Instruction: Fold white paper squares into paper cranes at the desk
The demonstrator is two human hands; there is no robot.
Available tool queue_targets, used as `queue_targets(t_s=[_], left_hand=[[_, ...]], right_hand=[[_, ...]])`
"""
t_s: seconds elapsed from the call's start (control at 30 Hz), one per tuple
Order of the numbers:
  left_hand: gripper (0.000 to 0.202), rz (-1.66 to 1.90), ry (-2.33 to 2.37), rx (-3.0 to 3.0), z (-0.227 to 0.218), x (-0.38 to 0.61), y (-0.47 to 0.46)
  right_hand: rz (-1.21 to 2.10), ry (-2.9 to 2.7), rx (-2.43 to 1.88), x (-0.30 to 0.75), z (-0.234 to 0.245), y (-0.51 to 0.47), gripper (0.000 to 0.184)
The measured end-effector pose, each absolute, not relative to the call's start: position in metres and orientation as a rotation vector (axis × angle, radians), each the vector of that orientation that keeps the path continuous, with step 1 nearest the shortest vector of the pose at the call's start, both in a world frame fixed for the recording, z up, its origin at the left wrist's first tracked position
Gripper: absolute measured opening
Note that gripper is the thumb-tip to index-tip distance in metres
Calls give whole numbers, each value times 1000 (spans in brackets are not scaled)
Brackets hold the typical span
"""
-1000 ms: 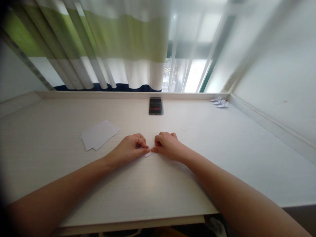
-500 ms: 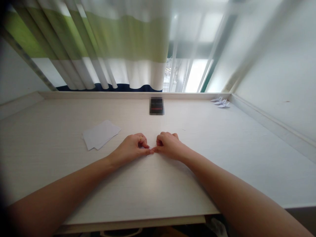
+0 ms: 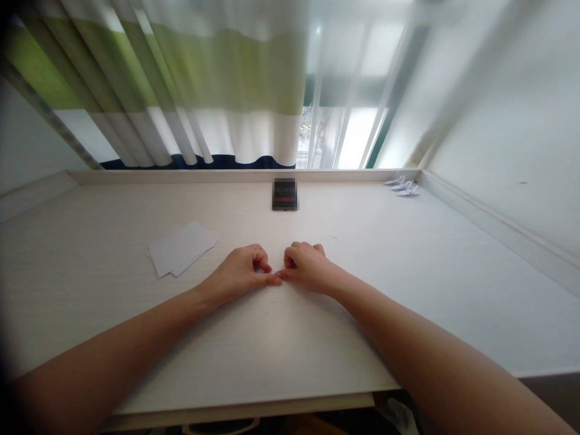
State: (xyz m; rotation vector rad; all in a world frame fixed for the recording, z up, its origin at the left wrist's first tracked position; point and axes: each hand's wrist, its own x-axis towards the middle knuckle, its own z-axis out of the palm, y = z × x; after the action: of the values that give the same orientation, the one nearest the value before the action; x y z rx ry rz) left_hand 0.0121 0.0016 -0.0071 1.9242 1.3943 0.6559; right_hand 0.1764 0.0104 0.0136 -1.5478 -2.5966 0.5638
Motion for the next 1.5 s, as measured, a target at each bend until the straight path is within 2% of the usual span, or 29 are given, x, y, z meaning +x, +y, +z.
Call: queue_targets(t_s=[0.57,0.87,1.03,1.2,1.5], left_hand=[[18,488,1159,1969,0,-3,6],[24,417,1101,1977,5,-10,8],[18,553,1158,1904,-4,-3,5],[23,622,1296,1971,-7,6,1],[20,600,1249,1967,-8,4,2]], right_hand=[[565,-2603,-1591,176,15,10,24],[560,-2599,-1578,176,14,10,25],[559,-2601,-1565,176,15,9,25],[551,-2593,-1592,175,16,8,24],[807,-2470,-1569,182,14,17,5]])
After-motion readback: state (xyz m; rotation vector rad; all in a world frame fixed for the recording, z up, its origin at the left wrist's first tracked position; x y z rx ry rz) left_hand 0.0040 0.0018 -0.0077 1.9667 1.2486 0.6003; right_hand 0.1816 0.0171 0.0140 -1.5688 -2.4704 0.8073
